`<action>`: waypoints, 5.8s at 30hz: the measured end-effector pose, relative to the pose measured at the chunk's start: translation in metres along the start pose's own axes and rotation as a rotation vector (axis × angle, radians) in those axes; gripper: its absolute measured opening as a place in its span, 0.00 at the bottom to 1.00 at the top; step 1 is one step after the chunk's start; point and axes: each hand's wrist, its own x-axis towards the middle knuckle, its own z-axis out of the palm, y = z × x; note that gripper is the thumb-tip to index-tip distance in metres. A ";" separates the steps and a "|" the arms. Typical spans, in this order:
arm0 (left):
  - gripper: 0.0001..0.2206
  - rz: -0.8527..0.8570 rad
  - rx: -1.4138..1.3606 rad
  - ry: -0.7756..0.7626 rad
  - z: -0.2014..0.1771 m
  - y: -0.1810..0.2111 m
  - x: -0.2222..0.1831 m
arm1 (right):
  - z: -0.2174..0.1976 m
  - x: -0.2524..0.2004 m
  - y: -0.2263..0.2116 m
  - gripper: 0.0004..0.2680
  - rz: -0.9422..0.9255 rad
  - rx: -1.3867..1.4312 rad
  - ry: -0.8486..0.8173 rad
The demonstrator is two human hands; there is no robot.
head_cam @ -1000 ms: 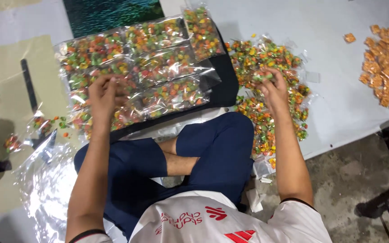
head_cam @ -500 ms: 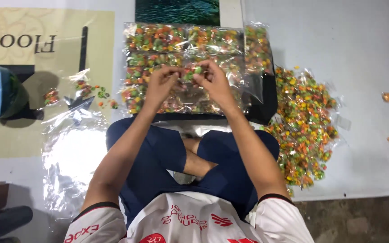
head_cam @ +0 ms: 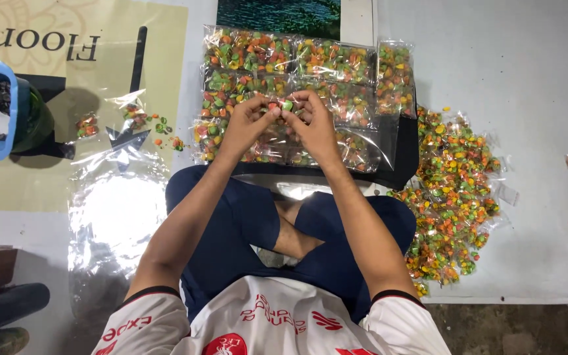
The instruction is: Packaging small snacks into plastic bags and arranging them on a tray
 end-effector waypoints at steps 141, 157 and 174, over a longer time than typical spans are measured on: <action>0.23 -0.361 0.040 -0.623 0.084 0.038 0.020 | -0.199 -0.042 0.113 0.04 0.294 -0.199 0.445; 0.22 -0.096 0.296 -0.325 0.025 0.042 -0.012 | -0.180 -0.063 0.108 0.04 0.301 -0.470 0.548; 0.12 -0.149 0.116 0.082 0.015 0.013 -0.017 | -0.188 -0.067 0.133 0.05 0.184 -0.382 0.566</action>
